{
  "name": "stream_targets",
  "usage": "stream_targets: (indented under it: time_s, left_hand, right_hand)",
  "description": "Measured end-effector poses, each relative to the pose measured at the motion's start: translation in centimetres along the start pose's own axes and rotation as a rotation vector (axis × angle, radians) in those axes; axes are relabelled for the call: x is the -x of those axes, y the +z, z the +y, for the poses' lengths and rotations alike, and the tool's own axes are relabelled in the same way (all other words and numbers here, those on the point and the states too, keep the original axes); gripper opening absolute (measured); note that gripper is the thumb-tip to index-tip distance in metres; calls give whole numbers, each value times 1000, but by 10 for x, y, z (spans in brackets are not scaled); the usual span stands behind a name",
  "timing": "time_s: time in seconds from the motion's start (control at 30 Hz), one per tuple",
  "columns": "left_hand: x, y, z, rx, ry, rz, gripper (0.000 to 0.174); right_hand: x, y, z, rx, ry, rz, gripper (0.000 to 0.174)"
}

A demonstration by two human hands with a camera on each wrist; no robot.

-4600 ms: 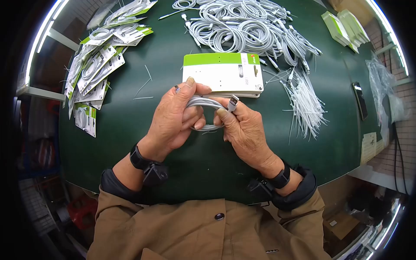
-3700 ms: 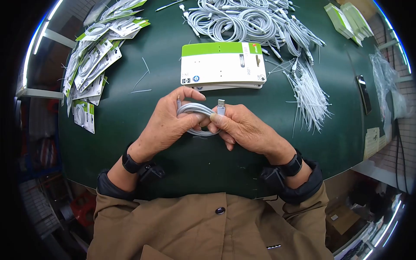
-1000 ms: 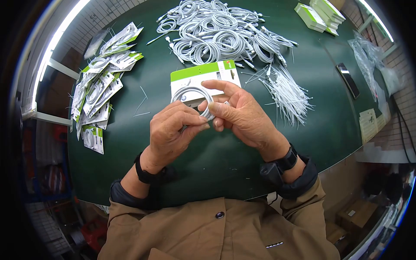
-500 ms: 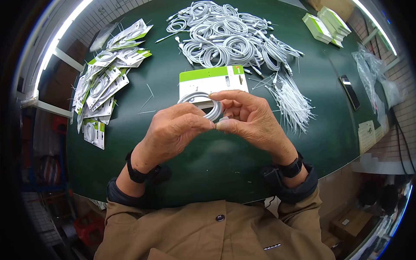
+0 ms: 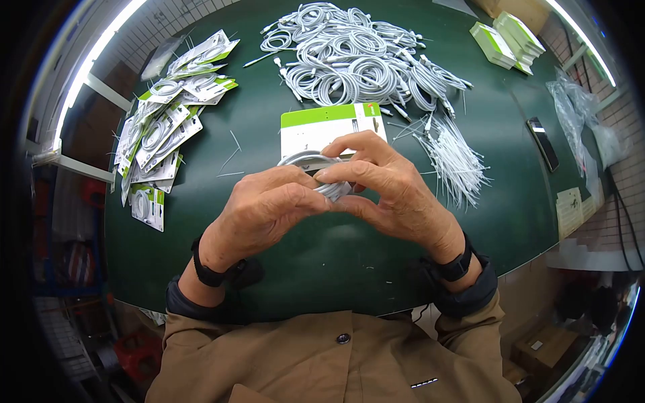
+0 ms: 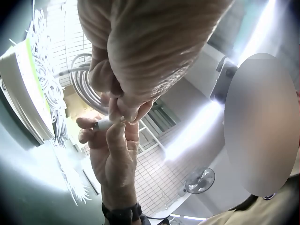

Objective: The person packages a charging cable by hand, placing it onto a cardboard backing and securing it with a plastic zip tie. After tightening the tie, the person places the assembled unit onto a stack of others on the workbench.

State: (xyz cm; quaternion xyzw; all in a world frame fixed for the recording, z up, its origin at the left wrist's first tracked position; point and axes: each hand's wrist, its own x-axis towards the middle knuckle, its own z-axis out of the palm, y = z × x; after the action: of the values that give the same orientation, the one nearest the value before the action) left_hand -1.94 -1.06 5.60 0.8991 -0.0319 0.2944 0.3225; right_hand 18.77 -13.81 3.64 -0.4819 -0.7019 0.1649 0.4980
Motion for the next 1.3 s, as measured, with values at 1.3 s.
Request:
stream_targets:
  time_s: [1.3]
  left_hand:
    - [-24,0,-33,-18,171,-85,31]
  right_hand:
    - [10,-11,3,350,-191,109,22]
